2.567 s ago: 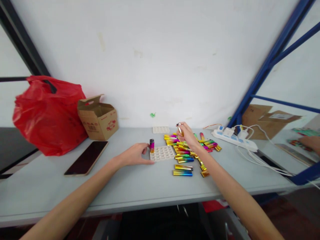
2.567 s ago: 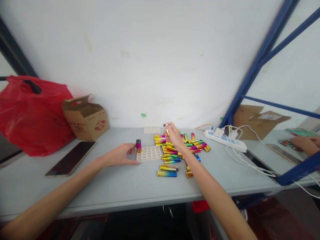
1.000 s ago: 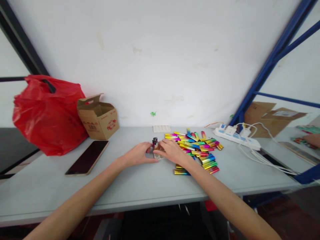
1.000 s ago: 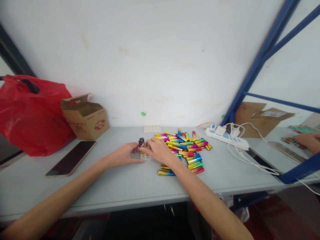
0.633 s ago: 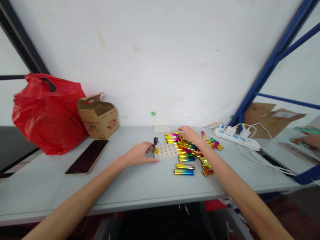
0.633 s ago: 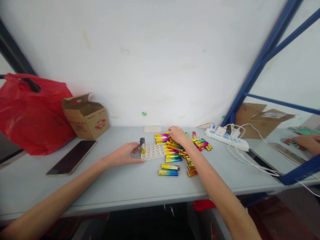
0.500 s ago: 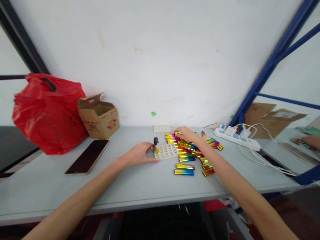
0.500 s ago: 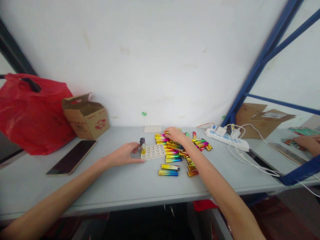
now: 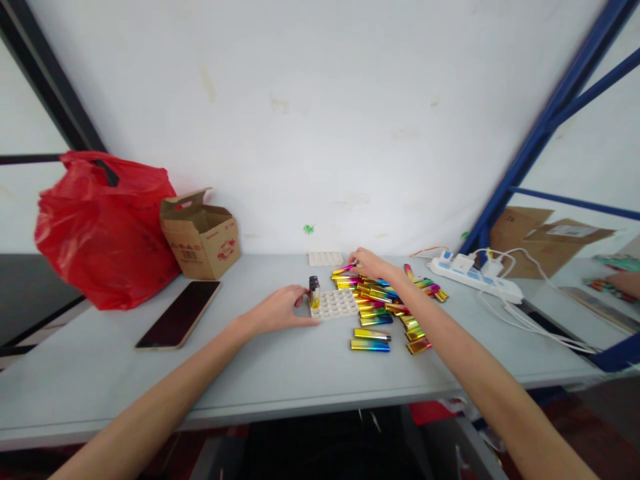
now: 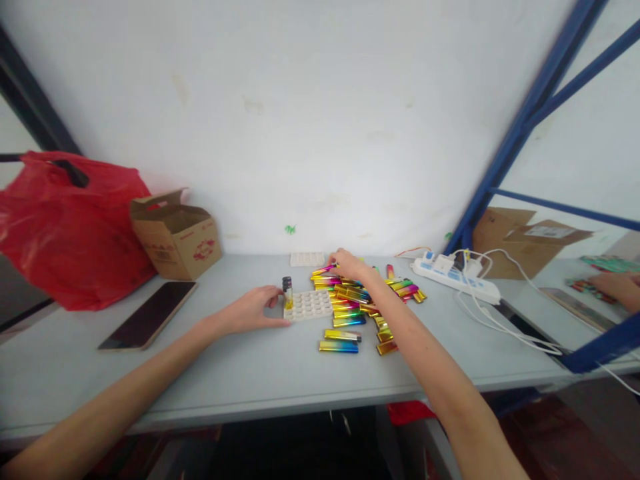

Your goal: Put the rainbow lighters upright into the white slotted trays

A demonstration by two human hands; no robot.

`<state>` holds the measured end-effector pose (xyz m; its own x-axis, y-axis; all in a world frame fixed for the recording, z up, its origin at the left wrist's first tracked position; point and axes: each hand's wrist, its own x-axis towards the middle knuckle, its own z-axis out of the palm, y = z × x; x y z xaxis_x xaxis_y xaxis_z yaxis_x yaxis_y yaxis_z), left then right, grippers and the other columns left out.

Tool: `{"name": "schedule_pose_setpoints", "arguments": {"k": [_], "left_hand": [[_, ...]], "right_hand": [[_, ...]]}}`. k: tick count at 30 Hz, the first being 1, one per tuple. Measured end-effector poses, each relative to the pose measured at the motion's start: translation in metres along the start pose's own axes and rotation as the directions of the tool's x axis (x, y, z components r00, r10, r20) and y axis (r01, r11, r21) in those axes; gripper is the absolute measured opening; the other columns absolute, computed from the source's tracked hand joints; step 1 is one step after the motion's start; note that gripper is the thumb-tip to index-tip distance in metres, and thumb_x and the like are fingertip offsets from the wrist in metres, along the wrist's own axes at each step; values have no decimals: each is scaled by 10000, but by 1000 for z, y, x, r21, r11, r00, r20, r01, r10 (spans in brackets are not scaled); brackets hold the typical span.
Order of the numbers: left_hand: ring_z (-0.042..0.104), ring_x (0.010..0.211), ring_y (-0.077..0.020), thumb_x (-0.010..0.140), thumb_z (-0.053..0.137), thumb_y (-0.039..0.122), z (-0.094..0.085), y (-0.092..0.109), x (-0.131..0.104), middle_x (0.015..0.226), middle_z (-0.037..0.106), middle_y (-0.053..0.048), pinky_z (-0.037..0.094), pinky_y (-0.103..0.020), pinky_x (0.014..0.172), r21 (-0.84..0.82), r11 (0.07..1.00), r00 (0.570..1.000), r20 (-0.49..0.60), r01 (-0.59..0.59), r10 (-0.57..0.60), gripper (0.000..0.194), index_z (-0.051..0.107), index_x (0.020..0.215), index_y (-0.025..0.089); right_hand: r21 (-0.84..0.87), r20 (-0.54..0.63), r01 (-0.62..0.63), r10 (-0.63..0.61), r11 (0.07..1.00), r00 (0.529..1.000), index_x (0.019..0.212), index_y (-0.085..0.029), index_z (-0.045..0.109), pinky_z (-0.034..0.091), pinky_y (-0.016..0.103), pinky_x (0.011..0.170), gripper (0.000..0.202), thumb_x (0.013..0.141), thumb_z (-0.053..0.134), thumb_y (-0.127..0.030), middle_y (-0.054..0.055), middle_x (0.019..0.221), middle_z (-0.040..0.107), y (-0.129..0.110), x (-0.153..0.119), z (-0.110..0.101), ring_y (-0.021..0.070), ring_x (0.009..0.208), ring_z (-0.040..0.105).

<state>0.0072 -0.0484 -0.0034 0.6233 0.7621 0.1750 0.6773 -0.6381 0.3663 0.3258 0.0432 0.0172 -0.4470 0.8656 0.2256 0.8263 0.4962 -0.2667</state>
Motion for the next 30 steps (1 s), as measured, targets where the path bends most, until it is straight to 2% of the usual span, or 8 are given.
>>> {"name": "schedule_pose_setpoints", "arguments": {"k": [4, 7, 10, 13, 16, 19, 24, 30], "left_hand": [[634, 793, -245, 741, 688, 817, 1, -1, 0, 904, 683, -61, 451, -332, 717, 15, 1000, 1000, 21, -2, 1, 663, 642, 949, 190], [632, 797, -245, 749, 681, 821, 0, -1, 0, 911, 677, -62, 447, -330, 719, 19, 1000, 1000, 31, 3, -3, 666, 634, 958, 190], [632, 803, -246, 740, 690, 816, -1, 0, 0, 909, 675, -61, 447, -329, 724, 13, 1000, 1000, 27, 12, -13, 658, 629, 938, 191], [623, 782, -234, 733, 693, 814, -1, 1, 0, 887, 672, -48, 444, -322, 715, 10, 1000, 1000, 15, 8, -8, 644, 626, 912, 199], [620, 768, -228, 731, 696, 811, 0, 0, 0, 877, 673, -44, 443, -321, 712, 15, 1000, 1000, 5, -2, 2, 641, 628, 913, 200], [626, 773, -230, 738, 700, 805, 1, 0, 0, 890, 680, -48, 450, -324, 722, 16, 1000, 1000, 0, -8, 8, 644, 633, 933, 195], [620, 765, -226, 754, 691, 801, -1, 1, 0, 888, 678, -47, 445, -319, 702, 22, 1000, 1000, 13, -1, 1, 637, 634, 936, 193], [607, 743, -210, 746, 708, 782, 0, 1, 0, 885, 670, -42, 437, -309, 683, -1, 1000, 1000, 11, 0, 0, 638, 638, 958, 185]], "right_hand": [[420, -146, -45, 117, 906, 982, 982, -140, 746, 535, 364, 932, 172, 862, 756, -263, 94, 1046, 756, -9, -13, -2, 207, 977, 689], [793, -159, -3, 212, 610, 964, 989, -171, 720, 548, 375, 949, 326, 828, 798, -444, 83, 1065, 772, -24, -21, -6, 208, 1013, 701], [954, -141, 58, 266, 295, 954, 991, -219, 659, 564, 368, 951, 430, 783, 831, -554, 59, 1065, 769, -47, -27, -8, 201, 1031, 714], [982, -109, 59, 287, 177, 952, 1030, -262, 595, 594, 338, 825, 495, 770, 822, -617, -3, 918, 716, -71, -32, -4, 178, 862, 716], [973, -66, 15, 217, 229, 974, 1046, -277, 555, 557, 284, 660, 484, 830, 731, -672, -63, 783, 610, -91, -38, 9, 119, 611, 600], [914, -47, -36, 193, 404, 980, 1007, -271, 539, 410, 231, 513, 442, 906, 615, -695, -98, 645, 471, -103, -43, 23, 98, 481, 411], [669, -272, -4, 250, 743, 929, 658, -229, 452, 299, 264, 545, 549, 961, 496, -684, -52, 586, 371, -113, -46, 38, 128, 580, 381], [548, -364, -29, 270, 836, 891, 574, -242, 353, 250, 291, 572, 481, 950, 487, -510, -49, 550, 339, -117, -47, 44, 131, 570, 354]]}}
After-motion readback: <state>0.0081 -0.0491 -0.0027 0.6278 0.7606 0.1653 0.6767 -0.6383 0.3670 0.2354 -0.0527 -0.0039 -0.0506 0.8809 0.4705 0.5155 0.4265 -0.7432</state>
